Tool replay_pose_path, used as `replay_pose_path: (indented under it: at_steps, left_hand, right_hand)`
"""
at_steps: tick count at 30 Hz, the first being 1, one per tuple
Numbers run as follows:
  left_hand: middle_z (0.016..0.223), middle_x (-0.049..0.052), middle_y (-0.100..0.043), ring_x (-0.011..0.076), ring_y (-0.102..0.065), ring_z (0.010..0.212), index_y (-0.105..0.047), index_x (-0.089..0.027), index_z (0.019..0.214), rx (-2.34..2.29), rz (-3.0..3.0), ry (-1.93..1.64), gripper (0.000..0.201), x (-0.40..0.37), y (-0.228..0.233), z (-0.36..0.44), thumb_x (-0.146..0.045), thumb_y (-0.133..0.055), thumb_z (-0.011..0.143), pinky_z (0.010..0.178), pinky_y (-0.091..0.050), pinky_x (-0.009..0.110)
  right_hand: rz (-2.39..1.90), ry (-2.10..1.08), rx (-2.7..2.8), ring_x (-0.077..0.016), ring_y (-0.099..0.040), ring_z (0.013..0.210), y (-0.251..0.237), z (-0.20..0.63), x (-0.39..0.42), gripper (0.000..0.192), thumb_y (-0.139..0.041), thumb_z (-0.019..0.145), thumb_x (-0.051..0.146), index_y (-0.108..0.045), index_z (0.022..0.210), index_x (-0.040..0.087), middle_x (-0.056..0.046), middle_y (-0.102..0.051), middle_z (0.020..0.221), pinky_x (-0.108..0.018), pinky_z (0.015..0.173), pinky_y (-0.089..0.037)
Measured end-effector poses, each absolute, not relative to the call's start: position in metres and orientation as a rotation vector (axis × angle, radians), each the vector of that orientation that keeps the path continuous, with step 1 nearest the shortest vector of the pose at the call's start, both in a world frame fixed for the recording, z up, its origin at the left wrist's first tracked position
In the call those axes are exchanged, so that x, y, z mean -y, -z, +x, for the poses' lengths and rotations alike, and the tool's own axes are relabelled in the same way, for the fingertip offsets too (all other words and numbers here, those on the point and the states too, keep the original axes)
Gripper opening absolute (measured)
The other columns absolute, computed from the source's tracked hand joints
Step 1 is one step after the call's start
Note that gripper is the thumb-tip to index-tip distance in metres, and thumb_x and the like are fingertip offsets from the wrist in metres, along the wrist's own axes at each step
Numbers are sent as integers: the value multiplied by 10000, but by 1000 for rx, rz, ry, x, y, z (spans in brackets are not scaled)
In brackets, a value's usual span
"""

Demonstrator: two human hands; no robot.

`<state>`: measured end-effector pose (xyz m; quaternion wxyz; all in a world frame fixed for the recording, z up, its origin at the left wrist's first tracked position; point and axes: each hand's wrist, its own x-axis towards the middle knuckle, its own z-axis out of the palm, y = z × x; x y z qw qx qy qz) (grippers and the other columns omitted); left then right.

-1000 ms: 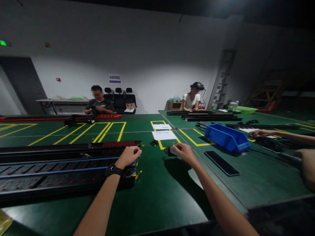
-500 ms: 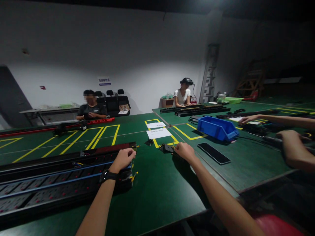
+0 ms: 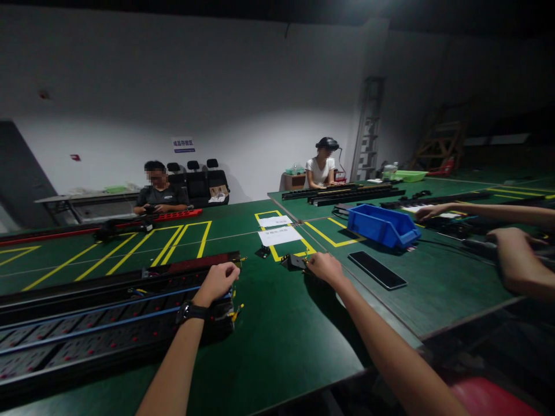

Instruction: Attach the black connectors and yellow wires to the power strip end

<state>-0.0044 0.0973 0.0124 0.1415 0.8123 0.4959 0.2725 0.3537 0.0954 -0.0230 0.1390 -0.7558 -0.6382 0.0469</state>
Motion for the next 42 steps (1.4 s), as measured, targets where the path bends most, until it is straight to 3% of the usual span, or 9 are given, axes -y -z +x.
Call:
replay_pose_path:
  at_steps: [11, 23, 42]
  left_hand:
    - [769, 36, -756, 192, -668, 722, -712, -193, 746, -1411, 2338, -789, 385, -96, -14, -4, -444, -479, 923, 705, -449, 277]
    - [778, 39, -761, 192, -683, 732, -712, -196, 765, -1425, 2353, -775, 386, -98, -12, -5, -454, -472, 921, 721, -470, 274]
    - [773, 32, -754, 191, -674, 730, -706, -186, 757, -1434, 2337, -771, 361, -97, -13, -5, -408, -477, 927, 704, -433, 277]
  right_hand:
    - [-2156, -139, 1824, -269, -703, 818, 20, 349, -93, 298, -529, 924, 303, -777, 820, 176, -159, -760, 890, -285, 640, -414]
    - [-2218, -237, 1721, -277, -701, 876, 18, 370, -95, 201, -635, 813, 260, -813, 902, 233, -139, -769, 980, -290, 653, -422]
    - [-2166, -223, 1733, -262, -704, 852, 16, 367, -93, 224, -606, 884, 330, -793, 900, 209, -132, -763, 943, -272, 644, -413]
